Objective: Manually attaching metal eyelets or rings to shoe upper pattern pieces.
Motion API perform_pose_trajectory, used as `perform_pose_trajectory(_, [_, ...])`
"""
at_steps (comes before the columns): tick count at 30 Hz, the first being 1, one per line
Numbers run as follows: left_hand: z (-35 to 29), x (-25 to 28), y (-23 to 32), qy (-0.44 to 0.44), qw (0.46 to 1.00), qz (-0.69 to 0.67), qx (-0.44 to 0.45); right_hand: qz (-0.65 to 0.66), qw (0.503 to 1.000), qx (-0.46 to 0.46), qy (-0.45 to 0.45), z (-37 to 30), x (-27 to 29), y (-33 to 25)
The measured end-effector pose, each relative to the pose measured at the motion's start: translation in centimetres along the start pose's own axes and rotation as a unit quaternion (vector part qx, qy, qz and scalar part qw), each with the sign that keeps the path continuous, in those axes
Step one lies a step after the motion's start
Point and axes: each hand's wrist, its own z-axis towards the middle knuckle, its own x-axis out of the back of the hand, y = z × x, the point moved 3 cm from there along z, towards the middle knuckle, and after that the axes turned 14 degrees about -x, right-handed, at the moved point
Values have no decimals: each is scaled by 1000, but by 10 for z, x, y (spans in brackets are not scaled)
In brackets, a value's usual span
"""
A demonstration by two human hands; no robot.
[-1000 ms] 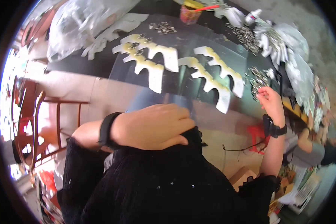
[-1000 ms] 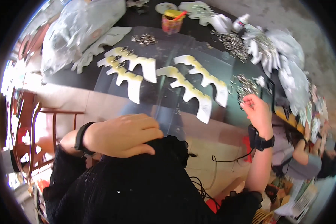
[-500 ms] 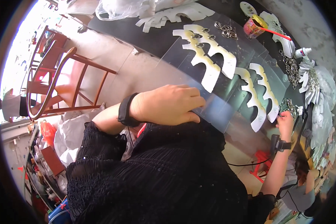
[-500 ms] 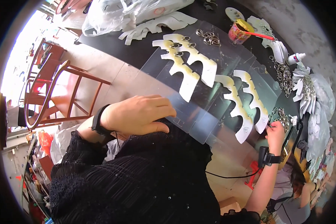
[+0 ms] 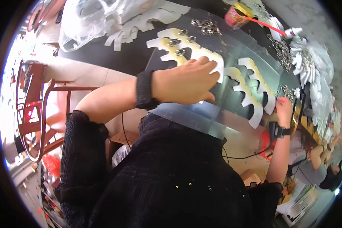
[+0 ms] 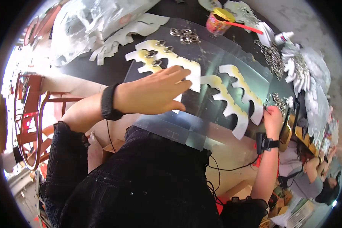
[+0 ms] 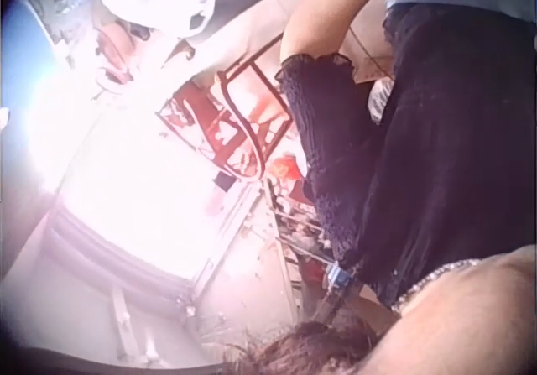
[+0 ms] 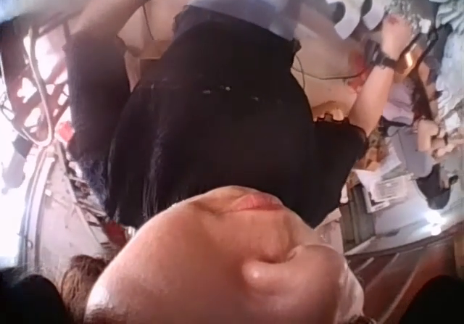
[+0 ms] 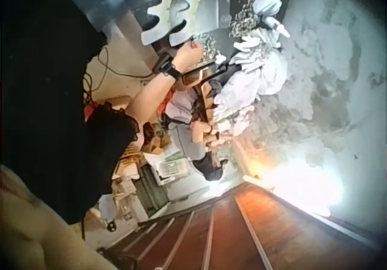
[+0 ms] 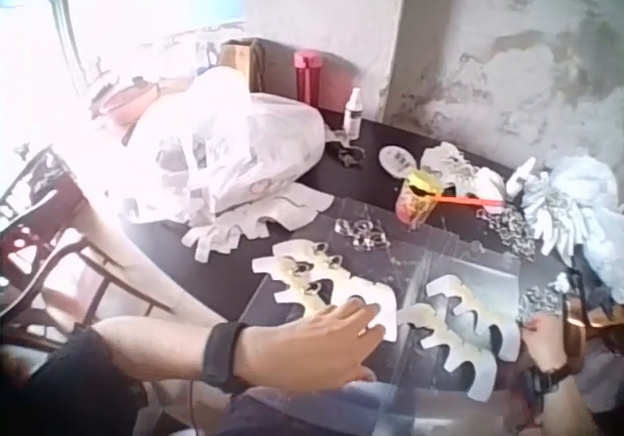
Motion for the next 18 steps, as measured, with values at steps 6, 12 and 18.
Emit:
perform_pose_trajectory(6, [6,-21,-20,-20,1000,-11,7,-200,956,202,70,-12,1,-24])
perform_pose_trajectory(12, [6,-31,-22,-29,1000,4,9,-30,996,82,19,-21,49,-29])
perform_pose_trajectory(18, [8,-30,-28,-25,999,27,2,-25,934,191,-301,-99,4,-196])
